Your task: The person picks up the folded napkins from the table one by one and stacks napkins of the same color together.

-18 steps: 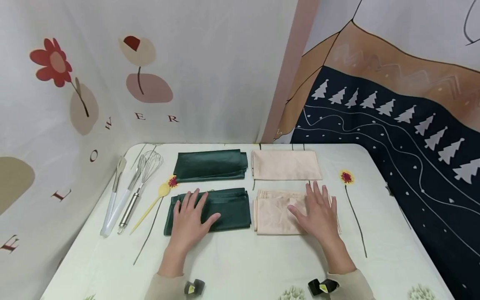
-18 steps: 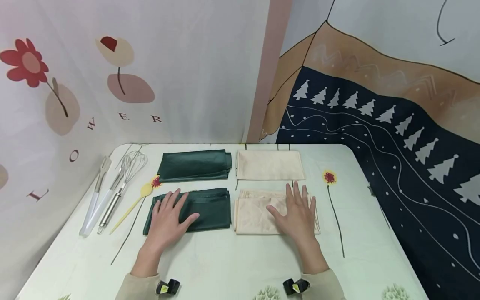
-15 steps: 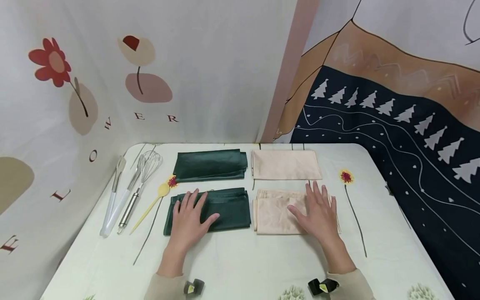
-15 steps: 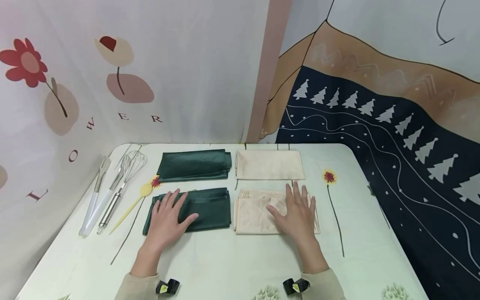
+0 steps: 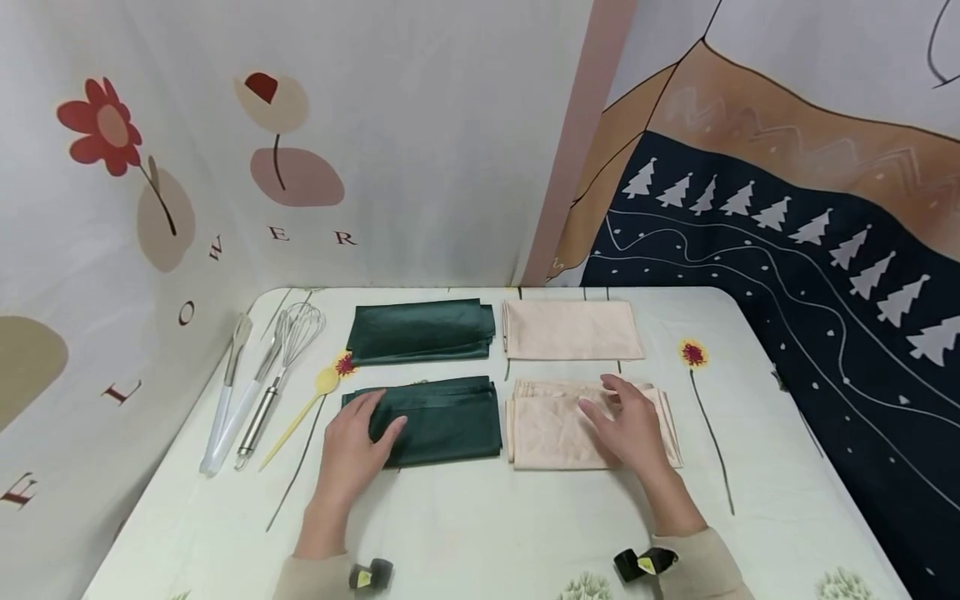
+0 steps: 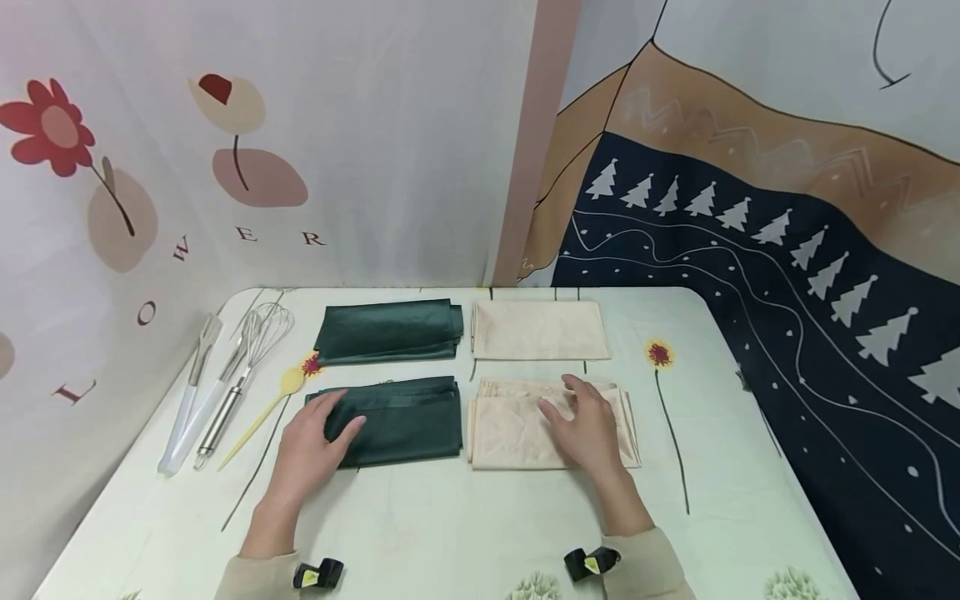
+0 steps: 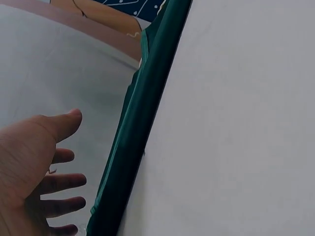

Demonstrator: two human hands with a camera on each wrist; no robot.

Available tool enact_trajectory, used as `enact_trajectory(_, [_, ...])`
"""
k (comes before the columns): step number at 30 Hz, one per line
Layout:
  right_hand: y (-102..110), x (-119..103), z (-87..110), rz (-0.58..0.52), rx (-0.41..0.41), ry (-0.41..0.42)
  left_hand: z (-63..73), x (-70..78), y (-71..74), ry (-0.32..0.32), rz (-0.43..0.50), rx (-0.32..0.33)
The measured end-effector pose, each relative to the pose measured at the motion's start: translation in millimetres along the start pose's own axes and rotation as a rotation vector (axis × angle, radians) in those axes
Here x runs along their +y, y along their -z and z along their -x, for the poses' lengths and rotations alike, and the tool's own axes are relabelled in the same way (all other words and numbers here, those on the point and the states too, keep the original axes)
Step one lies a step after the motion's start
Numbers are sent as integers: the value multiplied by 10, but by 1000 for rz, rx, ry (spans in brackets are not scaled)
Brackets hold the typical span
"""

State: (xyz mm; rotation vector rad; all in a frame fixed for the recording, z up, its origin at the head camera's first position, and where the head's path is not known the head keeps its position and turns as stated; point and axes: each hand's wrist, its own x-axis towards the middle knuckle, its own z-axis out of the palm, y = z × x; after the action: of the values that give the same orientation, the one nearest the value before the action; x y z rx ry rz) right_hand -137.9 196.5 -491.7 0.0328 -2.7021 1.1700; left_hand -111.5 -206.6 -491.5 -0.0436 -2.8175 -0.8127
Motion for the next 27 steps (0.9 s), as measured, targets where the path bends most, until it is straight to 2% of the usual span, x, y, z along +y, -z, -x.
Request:
enact_trajectory(7, [-80,-33,-50,-116,-40,-16,44,-125,55,59,20,13])
enact_trajectory(13, [-150,-71,-98,-192,-85,-65,52,-227,136,145,71,-27])
enact_trajectory(22, [-320,-205,-142,-210,-150,-46,56,-377,209,240,90,-80])
enact_trajectory(27, [-470,-320,-160,-193,-190,-28,14,-419,194,257,77,-68])
